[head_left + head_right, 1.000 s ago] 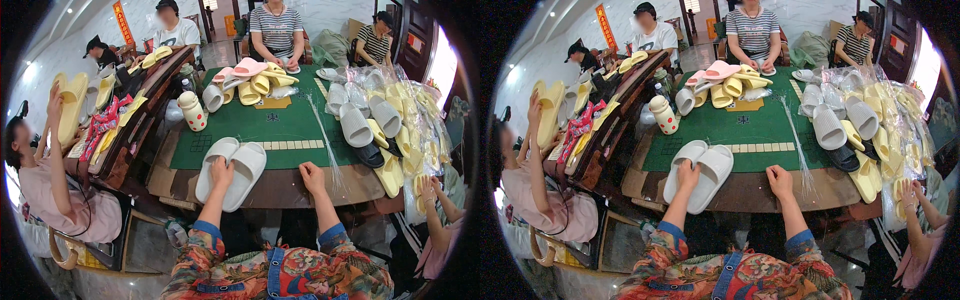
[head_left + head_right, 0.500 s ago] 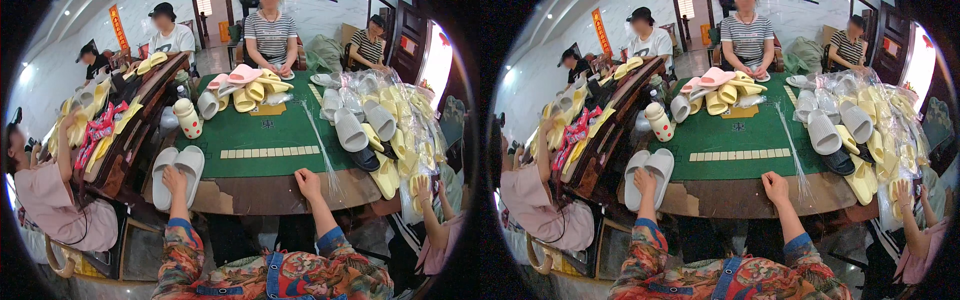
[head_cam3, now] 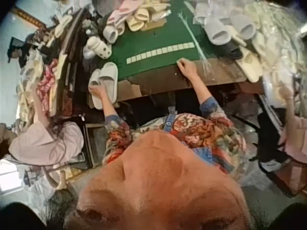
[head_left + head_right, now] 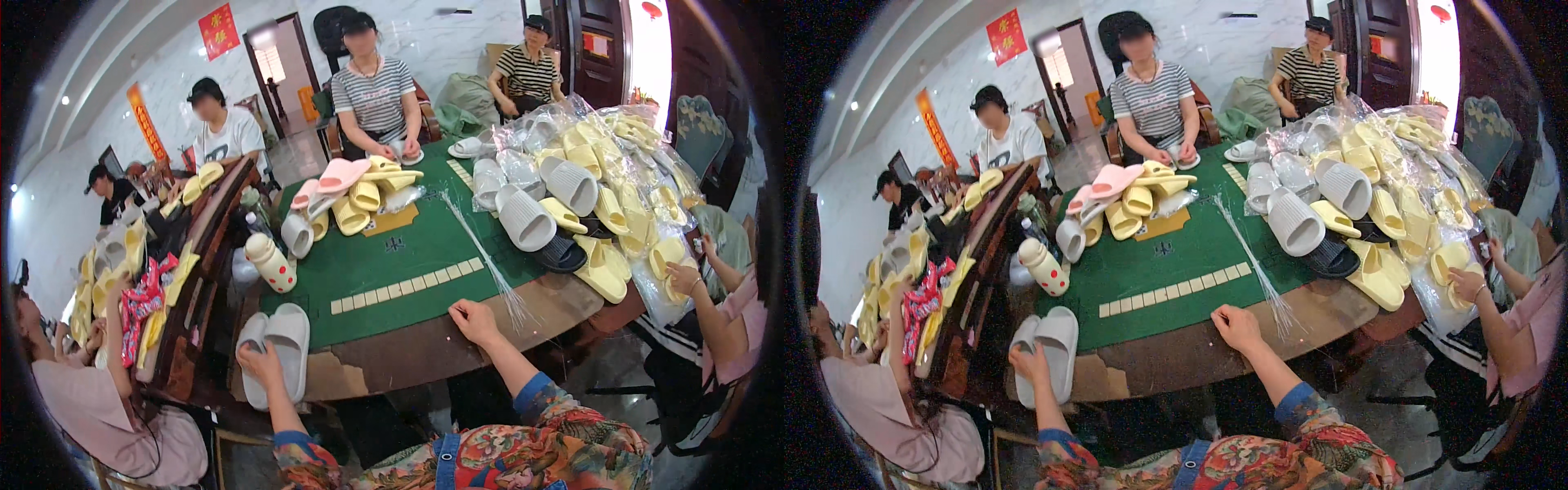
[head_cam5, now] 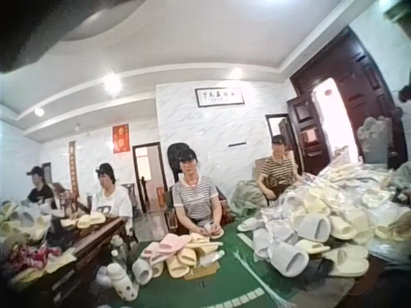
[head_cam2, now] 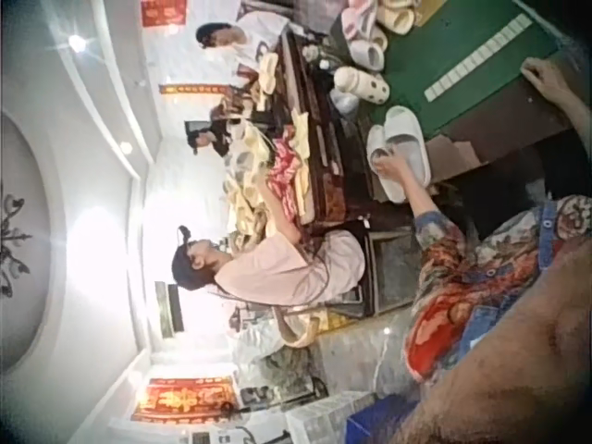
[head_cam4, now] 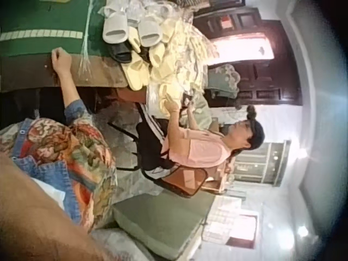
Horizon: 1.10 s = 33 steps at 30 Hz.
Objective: The person pairs various slippers and fastens them together with plastic ties by hand.
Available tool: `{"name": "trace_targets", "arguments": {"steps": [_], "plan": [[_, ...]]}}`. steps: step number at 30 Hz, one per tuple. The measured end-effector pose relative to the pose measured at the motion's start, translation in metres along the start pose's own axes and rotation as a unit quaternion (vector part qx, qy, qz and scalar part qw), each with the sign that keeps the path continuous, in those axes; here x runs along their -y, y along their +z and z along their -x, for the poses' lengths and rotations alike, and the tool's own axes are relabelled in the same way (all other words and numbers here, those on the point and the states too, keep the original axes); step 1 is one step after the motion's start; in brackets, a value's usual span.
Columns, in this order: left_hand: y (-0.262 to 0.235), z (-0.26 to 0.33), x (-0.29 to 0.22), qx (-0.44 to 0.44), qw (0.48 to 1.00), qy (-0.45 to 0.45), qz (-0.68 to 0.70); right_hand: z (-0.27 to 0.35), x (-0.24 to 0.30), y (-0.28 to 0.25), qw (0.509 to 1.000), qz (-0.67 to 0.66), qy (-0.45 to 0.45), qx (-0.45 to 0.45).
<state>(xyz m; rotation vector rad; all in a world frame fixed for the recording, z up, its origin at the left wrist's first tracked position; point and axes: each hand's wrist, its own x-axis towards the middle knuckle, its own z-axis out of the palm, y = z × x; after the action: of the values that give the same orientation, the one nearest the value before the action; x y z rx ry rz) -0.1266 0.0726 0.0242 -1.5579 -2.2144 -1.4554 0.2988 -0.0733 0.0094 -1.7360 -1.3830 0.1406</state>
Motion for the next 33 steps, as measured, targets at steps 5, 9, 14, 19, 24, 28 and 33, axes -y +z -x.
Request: {"name": "trace_targets", "arguments": {"steps": [5,9,14,19,24,28,33], "plan": [[0.0,0.066,-0.079,0.074,0.978,0.154,0.121,0.002,0.004,-0.008,1.0,0.01,0.022,0.002],[0.031,0.144,-0.136,0.178,0.89,0.397,0.136,0.002,0.005,-0.002,1.0,0.016,0.008,0.005],[0.044,0.17,-0.134,0.321,0.848,0.412,0.084,0.003,0.005,-0.003,1.0,-0.005,-0.01,0.026],[0.047,0.168,-0.127,0.333,0.843,0.397,0.144,0.003,0.01,-0.005,1.0,0.018,0.018,0.013],[0.047,0.167,-0.125,0.34,0.846,0.383,0.148,0.002,0.014,-0.005,1.0,0.016,0.012,0.015],[0.047,0.167,-0.127,0.34,0.845,0.384,0.151,0.0,0.005,-0.003,1.0,0.005,-0.004,0.014],[0.052,0.167,-0.129,0.327,0.844,0.39,0.167,-0.027,-0.021,0.001,0.988,-0.144,0.046,-0.038]]}}
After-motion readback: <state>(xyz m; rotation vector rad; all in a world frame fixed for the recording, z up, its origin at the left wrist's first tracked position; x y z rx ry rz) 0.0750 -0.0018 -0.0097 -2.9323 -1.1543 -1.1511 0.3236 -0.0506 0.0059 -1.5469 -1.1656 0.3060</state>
